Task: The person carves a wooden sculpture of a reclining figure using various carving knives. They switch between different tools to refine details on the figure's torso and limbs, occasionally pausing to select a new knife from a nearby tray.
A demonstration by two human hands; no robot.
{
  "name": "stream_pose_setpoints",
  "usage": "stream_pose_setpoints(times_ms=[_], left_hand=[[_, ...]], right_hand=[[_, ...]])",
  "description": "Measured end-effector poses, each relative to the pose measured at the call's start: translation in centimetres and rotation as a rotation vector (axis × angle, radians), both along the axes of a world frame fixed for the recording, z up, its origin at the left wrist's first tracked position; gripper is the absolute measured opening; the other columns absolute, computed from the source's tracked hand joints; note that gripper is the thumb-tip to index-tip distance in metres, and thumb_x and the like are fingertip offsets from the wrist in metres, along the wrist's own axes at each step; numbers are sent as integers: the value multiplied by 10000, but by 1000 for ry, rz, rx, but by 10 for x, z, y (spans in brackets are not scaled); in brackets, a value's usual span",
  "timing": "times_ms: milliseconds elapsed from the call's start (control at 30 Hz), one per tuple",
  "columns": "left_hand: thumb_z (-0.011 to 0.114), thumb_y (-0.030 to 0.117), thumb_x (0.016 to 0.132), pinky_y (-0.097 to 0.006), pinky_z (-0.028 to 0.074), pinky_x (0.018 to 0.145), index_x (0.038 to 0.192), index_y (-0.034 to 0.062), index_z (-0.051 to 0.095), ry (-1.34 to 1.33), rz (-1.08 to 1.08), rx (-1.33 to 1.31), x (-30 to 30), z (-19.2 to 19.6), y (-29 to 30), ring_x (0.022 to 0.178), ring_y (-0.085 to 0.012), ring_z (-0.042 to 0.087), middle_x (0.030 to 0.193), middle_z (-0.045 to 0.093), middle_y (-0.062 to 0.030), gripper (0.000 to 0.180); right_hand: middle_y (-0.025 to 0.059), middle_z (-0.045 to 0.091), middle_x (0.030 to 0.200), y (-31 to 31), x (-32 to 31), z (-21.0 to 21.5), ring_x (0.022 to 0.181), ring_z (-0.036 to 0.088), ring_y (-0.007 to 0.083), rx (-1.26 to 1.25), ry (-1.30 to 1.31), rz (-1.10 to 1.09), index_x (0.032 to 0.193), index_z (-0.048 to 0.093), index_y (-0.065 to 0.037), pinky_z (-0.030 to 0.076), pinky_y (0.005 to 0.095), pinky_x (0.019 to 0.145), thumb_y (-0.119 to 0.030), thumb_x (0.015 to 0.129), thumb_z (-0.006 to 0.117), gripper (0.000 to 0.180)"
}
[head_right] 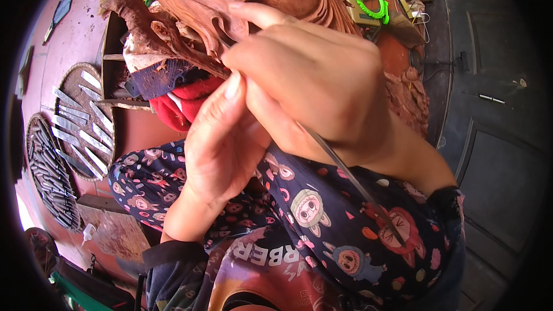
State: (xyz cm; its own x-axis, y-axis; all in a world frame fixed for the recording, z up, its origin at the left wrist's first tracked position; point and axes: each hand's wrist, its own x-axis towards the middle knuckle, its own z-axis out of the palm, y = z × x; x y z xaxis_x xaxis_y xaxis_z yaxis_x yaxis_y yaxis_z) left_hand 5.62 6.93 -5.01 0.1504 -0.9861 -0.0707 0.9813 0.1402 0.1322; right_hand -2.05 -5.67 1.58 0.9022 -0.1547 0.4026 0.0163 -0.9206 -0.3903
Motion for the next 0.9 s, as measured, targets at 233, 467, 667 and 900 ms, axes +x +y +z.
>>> stream_pose_setpoints(times_ms=[233,467,667,900], left_hand=[[468,276,1098,-385,431,1082,1281,-6,548,-19,-21,-2,1,2,0,1170,-178,589,1217,619,-87,346],[473,263,1094,-399,417,1089,1327,-19,528,-65,-48,-2,-1,3,9,1204,-184,577,1242,615,-98,370],[472,265,1094,-397,395,1113,1357,-25,512,26,-34,-147,1,-15,2,1233,-202,565,1297,597,-109,393],[464,265,1093,-415,381,1134,1409,-21,480,-33,-29,-110,-2,-17,1,1289,-219,533,1359,568,-125,426]], right_hand=[[195,710,850,-2,-2,1,964,744,388,23,-2,-7,926,686,93,595,447,877,114,791,603,160],[185,717,831,-2,-4,1,1007,736,403,23,-3,-4,905,703,64,596,437,876,62,781,652,133],[194,718,872,-3,-2,1,1026,729,403,18,-7,13,893,697,61,594,468,906,63,779,643,127],[196,724,892,-5,-3,1,1055,722,398,43,-1,26,934,703,69,563,509,967,72,773,626,179]])
